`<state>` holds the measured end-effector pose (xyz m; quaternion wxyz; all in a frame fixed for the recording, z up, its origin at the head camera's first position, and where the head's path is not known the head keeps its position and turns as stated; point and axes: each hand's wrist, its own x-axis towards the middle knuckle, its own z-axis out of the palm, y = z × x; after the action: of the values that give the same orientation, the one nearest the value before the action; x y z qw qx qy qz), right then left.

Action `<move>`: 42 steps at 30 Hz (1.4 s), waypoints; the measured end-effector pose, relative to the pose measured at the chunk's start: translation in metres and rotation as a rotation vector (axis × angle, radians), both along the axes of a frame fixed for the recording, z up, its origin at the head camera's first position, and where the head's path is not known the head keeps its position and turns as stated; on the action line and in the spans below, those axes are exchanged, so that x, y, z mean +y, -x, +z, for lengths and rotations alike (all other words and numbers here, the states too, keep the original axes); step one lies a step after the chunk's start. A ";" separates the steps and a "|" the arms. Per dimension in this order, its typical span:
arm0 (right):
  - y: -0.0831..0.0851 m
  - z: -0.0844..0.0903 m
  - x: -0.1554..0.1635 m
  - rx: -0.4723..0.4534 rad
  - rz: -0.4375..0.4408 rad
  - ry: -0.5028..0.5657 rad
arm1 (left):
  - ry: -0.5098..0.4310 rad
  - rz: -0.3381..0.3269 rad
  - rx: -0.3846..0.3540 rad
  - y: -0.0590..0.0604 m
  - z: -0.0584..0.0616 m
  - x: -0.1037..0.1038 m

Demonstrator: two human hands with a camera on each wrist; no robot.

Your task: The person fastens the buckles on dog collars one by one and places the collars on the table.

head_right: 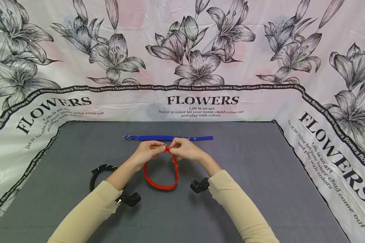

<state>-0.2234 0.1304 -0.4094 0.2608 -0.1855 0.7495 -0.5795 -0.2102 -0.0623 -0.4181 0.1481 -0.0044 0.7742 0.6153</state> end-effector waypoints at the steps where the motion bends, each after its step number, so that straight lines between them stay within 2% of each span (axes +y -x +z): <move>1: 0.000 0.000 0.000 -0.002 -0.001 -0.002 | -0.001 -0.001 -0.002 0.000 0.000 0.000; 14: 0.000 -0.002 -0.003 0.016 -0.034 -0.032 | 0.029 0.001 -0.003 0.002 -0.003 -0.004; 22: 0.000 -0.006 -0.005 0.012 -0.058 -0.058 | -0.018 0.039 0.005 0.003 -0.003 -0.006; 35: 0.001 -0.008 -0.006 0.028 -0.063 -0.112 | -0.041 0.082 0.025 0.003 -0.004 -0.006; 42: 0.001 -0.007 -0.006 0.028 -0.059 -0.118 | -0.114 0.111 0.041 0.004 -0.005 -0.004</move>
<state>-0.2246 0.1249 -0.4160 0.2434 -0.1556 0.7912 -0.5391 -0.2137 -0.0664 -0.4231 0.0981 -0.0263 0.7393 0.6657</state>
